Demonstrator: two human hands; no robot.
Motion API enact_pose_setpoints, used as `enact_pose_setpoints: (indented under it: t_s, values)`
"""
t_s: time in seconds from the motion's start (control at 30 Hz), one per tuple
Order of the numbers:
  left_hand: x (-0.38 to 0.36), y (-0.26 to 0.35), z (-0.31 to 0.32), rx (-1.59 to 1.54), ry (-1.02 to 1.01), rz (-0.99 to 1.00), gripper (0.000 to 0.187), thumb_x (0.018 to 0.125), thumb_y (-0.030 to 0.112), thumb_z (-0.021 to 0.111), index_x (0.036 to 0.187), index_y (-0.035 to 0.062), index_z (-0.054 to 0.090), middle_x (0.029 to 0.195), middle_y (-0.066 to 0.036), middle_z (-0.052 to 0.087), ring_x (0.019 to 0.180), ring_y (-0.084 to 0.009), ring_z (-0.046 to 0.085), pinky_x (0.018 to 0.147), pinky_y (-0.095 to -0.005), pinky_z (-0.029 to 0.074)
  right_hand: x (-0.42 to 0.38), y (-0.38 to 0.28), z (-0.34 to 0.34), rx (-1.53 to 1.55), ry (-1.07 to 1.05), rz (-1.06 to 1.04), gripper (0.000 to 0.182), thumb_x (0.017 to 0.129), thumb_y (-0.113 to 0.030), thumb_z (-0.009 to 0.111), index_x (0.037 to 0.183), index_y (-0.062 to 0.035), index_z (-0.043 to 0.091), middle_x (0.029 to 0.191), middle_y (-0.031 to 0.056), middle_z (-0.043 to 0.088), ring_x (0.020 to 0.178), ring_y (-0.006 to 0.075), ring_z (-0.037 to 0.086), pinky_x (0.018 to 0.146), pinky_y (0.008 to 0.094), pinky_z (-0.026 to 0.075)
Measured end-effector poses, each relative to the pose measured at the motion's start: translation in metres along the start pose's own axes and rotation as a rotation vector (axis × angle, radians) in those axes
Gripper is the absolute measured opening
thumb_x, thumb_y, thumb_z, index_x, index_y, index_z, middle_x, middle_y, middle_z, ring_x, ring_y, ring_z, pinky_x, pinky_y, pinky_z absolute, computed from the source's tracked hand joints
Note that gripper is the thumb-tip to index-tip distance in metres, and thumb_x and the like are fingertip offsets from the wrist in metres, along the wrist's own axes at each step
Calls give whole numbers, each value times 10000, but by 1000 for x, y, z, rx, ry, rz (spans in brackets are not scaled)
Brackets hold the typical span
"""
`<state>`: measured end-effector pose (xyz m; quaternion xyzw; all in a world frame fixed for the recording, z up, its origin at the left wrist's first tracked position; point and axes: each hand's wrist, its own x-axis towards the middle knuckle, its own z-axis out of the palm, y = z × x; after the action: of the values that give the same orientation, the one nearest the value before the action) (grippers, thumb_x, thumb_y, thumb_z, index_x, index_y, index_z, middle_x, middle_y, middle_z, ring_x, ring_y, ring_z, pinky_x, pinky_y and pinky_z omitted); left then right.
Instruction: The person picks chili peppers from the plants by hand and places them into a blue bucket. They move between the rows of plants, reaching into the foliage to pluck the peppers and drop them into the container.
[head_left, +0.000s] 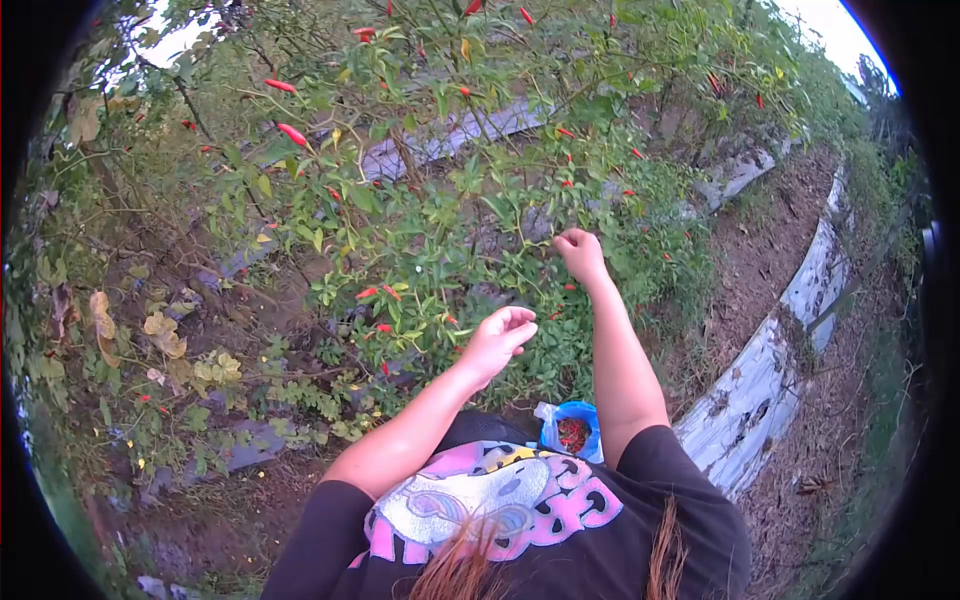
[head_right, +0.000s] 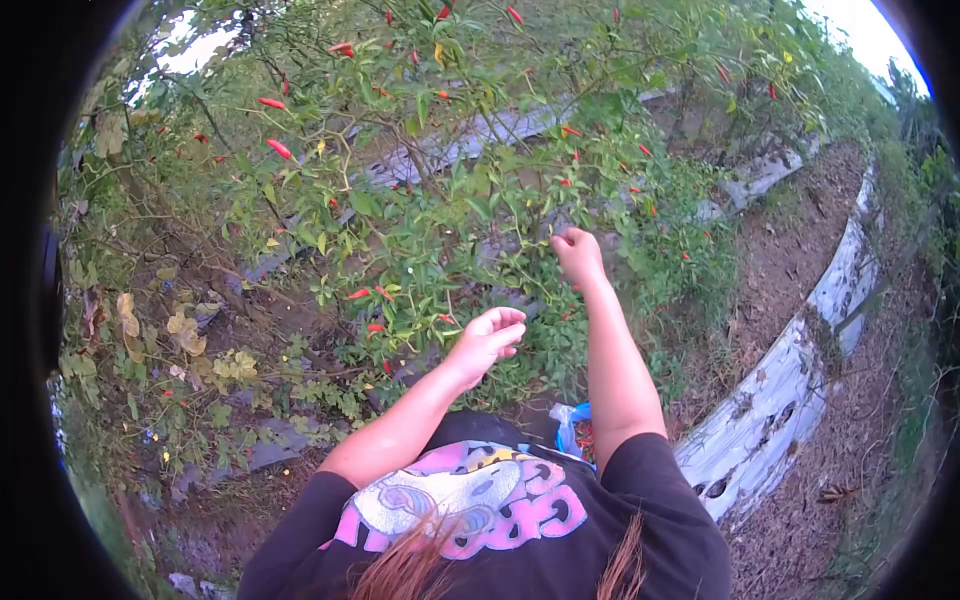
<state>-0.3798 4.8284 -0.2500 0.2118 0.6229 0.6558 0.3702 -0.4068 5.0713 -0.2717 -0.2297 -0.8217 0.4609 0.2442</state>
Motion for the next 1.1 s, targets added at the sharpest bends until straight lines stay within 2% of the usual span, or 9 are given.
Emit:
enact_pose_setpoints:
  t_s: [0.03, 0.1, 0.17, 0.23, 0.4, 0.63, 0.87, 1.0, 1.1]
  values:
    - [19, -3, 4, 60, 68, 39, 230, 830, 169, 606, 1034, 76, 552, 938, 10, 547, 837, -81, 516, 705, -255, 427, -5, -2, 4, 128, 25, 29, 221, 763, -200, 595, 809, 11, 638, 666, 101, 616, 619, 157, 569, 608, 300, 447]
    - [76, -35, 1, 441, 310, 418, 207, 806, 132, 616, 995, 61, 568, 978, -25, 555, 826, -126, 537, 744, -279, 453, -13, -4, 9, 248, 80, 61, 199, 759, -166, 568, 821, 4, 652, 650, 52, 613, 613, 105, 549, 586, 269, 433]
    - [90, -7, 14, 728, 552, 579, 245, 758, 66, 595, 1002, 66, 576, 1040, -106, 552, 928, -261, 530, 853, -344, 431, -19, 0, 16, 316, 44, 99, 190, 777, -139, 580, 849, 22, 649, 710, 24, 609, 670, 95, 524, 642, 257, 429]
    - [105, 9, 21, 848, 614, 620, 240, 769, 76, 575, 1009, 75, 574, 1049, -94, 551, 992, -292, 499, 887, -383, 412, -24, 6, 25, 399, 56, 111, 163, 785, -124, 578, 856, 9, 640, 743, 3, 603, 696, 80, 519, 648, 237, 421]
    - [127, 31, 20, 999, 350, 370, 142, 817, 188, 545, 901, 102, 621, 984, -70, 594, 996, -283, 510, 855, -408, 423, -39, 0, 15, 451, 55, 16, 101, 786, -78, 588, 848, -4, 616, 755, -8, 599, 691, 59, 502, 634, 212, 403]
    - [124, 37, 12, 992, 257, 390, 163, 803, 225, 576, 873, 85, 621, 939, -77, 625, 984, -286, 520, 858, -408, 412, -39, 5, 5, 472, -6, -5, 59, 814, -85, 588, 843, -34, 596, 742, -43, 566, 655, 27, 462, 564, 181, 372]
    - [115, 44, -11, 963, 69, 332, 163, 794, 225, 593, 889, 101, 641, 897, -79, 625, 949, -267, 520, 846, -369, 422, -46, -1, -6, 773, -431, 102, 13, 860, -90, 553, 851, -88, 562, 660, -79, 470, 548, 19, 382, 492, 178, 310]
    - [106, 49, -23, 1040, -40, 296, 147, 787, 217, 604, 887, 120, 653, 891, -71, 620, 949, -251, 513, 845, -366, 421, -46, 7, 2, 826, -603, 83, 31, 863, -121, 567, 849, -99, 549, 711, -56, 475, 602, 48, 402, 532, 197, 318]
    - [102, 54, -31, 1143, -49, 277, 133, 786, 218, 607, 871, 125, 650, 910, -59, 614, 957, -248, 508, 864, -374, 412, -53, 6, 2, 1118, -689, -1, 114, 848, -190, 601, 838, -94, 541, 755, -27, 485, 652, 87, 422, 554, 227, 334]
